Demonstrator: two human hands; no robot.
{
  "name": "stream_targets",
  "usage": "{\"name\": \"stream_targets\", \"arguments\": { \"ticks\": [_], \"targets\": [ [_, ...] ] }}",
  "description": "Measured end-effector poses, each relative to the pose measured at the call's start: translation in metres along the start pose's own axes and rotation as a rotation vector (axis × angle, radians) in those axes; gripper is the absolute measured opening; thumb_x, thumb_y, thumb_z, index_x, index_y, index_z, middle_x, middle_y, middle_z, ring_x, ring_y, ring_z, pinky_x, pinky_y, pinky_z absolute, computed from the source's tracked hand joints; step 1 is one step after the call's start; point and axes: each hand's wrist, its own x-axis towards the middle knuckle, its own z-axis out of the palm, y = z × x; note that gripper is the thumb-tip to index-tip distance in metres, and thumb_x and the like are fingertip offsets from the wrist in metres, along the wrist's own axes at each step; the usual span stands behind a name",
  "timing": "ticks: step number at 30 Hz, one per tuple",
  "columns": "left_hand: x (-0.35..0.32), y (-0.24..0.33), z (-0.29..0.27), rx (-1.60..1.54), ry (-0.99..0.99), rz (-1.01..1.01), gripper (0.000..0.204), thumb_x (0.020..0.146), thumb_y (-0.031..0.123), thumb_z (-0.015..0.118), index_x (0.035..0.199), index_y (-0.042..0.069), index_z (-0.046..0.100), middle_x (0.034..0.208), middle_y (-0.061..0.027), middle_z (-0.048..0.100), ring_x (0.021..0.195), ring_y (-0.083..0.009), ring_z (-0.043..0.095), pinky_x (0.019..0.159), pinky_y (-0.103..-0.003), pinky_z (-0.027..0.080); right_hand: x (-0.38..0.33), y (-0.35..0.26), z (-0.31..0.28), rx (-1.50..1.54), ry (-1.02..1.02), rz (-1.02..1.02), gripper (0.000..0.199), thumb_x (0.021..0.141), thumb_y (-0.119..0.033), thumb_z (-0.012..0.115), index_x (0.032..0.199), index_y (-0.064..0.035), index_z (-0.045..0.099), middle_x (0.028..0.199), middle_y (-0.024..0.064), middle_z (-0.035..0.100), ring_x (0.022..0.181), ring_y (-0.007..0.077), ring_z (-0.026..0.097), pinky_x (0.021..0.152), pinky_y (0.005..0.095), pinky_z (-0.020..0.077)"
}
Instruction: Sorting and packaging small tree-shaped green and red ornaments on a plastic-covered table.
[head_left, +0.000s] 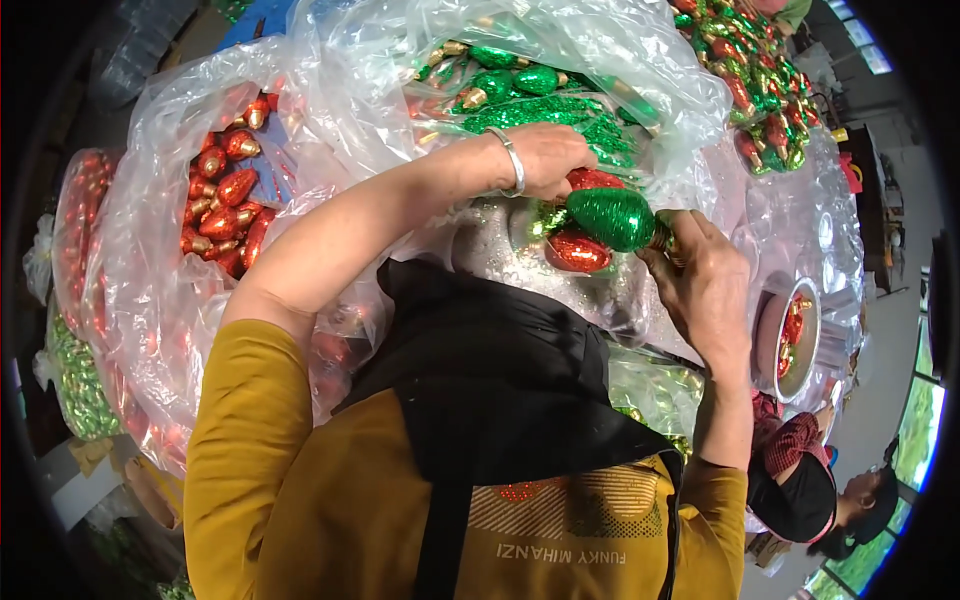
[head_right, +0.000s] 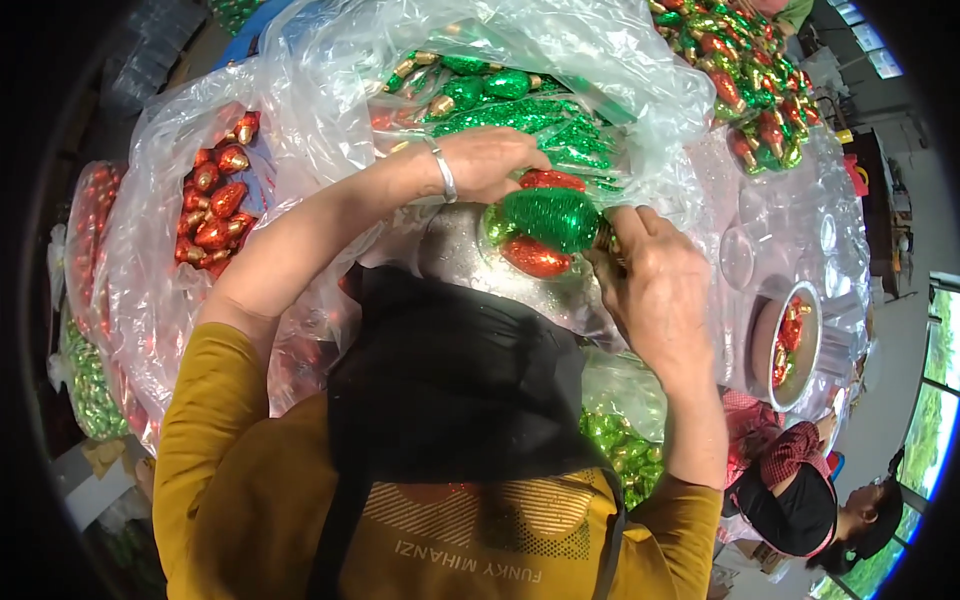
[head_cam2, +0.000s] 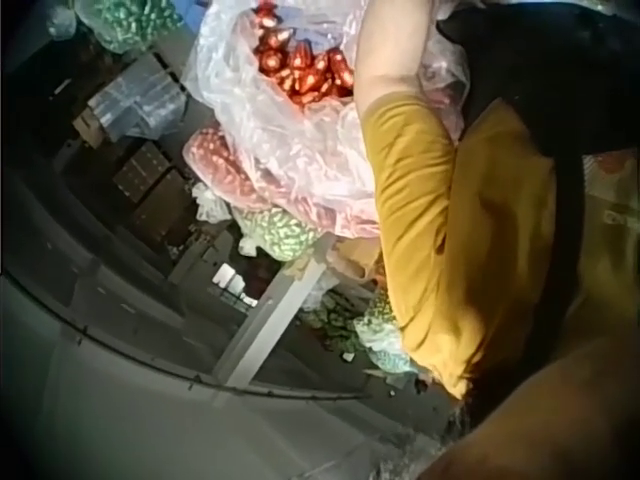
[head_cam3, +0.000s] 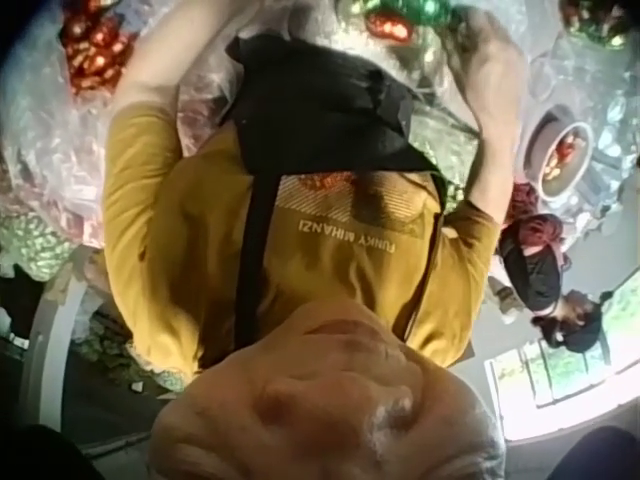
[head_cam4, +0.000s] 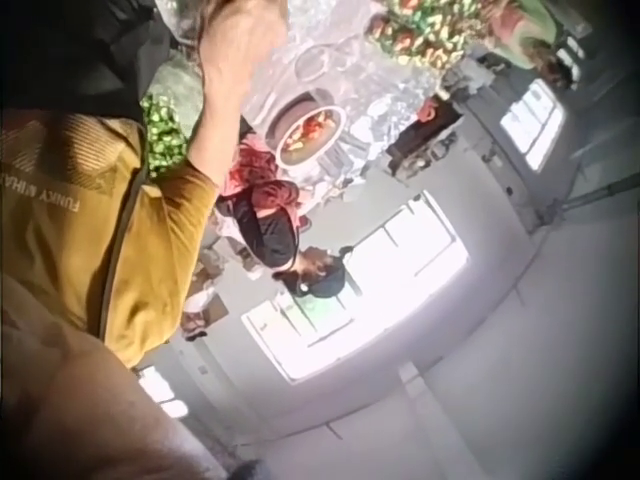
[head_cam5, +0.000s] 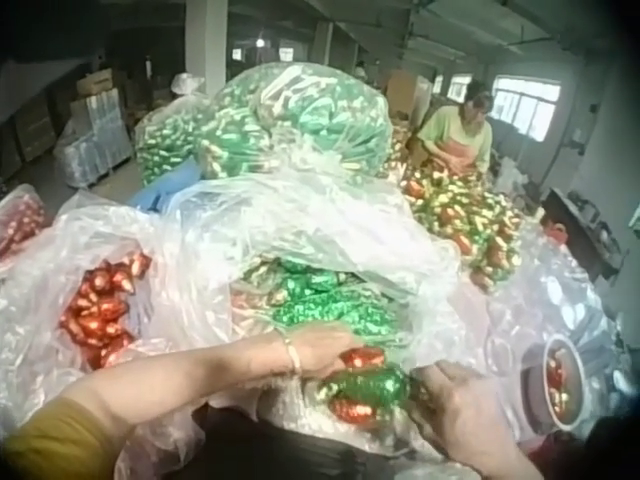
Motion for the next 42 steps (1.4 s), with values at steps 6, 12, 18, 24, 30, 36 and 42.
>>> {"name": "stream_targets", "arguments": {
  "ticks": [6, 12, 18, 24, 30, 36, 42],
  "targets": [
    [0.014, -0.007, -0.012, 0.099, -0.09, 0.037, 0.031, 0.076, 0.012, 0.064, 0.106, 0.003, 0.062, 0.093, -0.0167, 0.063, 0.095, -0.0334, 0.058, 0.082, -0.041, 0.046, 0.006, -0.002, 0.014, -0.178, -0.123, -0.126, 0.022, 0.075, -0.018, 0.068, 0.078, -0.0005, 0.056, 0.065, 0.0164, 0.059, 0.064, 0.0354, 0.06, 0.058, 0.0422, 0.0461],
    [0.014, -0.013, -0.015, -0.049, -0.144, -0.011, 0.026, 0.083, 0.016, 0.059, 0.105, 0.002, 0.063, 0.092, -0.0193, 0.064, 0.091, -0.035, 0.06, 0.08, -0.042, 0.047, 0.035, 0.019, 0.025, -0.387, -0.295, -0.216, 0.022, 0.072, -0.018, 0.069, 0.075, -0.0005, 0.056, 0.069, 0.0175, 0.06, 0.07, 0.0355, 0.061, 0.061, 0.043, 0.0463],
    [0.009, -0.009, -0.007, 0.028, -0.082, 0.006, 0.025, 0.086, 0.018, 0.055, 0.103, 0.001, 0.063, 0.091, -0.0189, 0.064, 0.09, -0.0353, 0.06, 0.079, -0.043, 0.047, 0.039, 0.023, 0.03, -0.219, -0.326, -0.296, 0.029, 0.073, -0.02, 0.069, 0.085, 0.0017, 0.054, 0.066, 0.0177, 0.059, 0.071, 0.0357, 0.061, 0.061, 0.0433, 0.0464],
    [0.008, 0.001, -0.002, 0.04, -0.09, -0.078, 0.026, 0.088, 0.021, 0.053, 0.099, 0.0, 0.063, 0.091, -0.0185, 0.065, 0.09, -0.0364, 0.06, 0.078, -0.044, 0.046, 0.031, 0.01, 0.039, -0.178, -0.324, -0.285, 0.046, 0.074, -0.028, 0.07, 0.103, 0.0007, 0.05, 0.067, 0.0186, 0.059, 0.073, 0.0378, 0.06, 0.062, 0.0434, 0.0465],
    [-0.002, 0.007, 0.024, 0.097, 0.123, -0.116, 0.028, 0.087, 0.023, 0.054, 0.106, 0.003, 0.06, 0.089, -0.0155, 0.063, 0.085, -0.0342, 0.061, 0.077, -0.043, 0.047, 0.044, 0.001, 0.042, -0.149, -0.49, -0.104, 0.042, 0.08, -0.035, 0.065, 0.101, -0.0008, 0.052, 0.069, 0.0205, 0.059, 0.072, 0.0383, 0.06, 0.063, 0.0415, 0.0469],
    [-0.021, 0.036, 0.052, 0.15, 0.386, -0.181, 0.034, 0.087, 0.026, 0.055, 0.112, 0.004, 0.057, 0.087, -0.0136, 0.062, 0.078, -0.0308, 0.063, 0.071, -0.042, 0.05, 0.041, 0.025, 0.052, 0.293, -0.247, 0.088, 0.041, 0.085, -0.037, 0.059, 0.099, 0.0008, 0.052, 0.077, 0.0202, 0.061, 0.076, 0.0347, 0.061, 0.069, 0.0388, 0.0472],
    [-0.019, 0.034, 0.052, 0.289, 0.412, -0.094, 0.039, 0.087, 0.028, 0.056, 0.114, -0.001, 0.055, 0.086, -0.0141, 0.063, 0.07, -0.0292, 0.064, 0.058, -0.038, 0.05, 0.027, 0.031, 0.062, 0.704, 0.068, 0.284, 0.041, 0.087, -0.037, 0.056, 0.1, 0.002, 0.053, 0.084, 0.0177, 0.063, 0.08, 0.0295, 0.061, 0.074, 0.0365, 0.0469]
  ]
}}
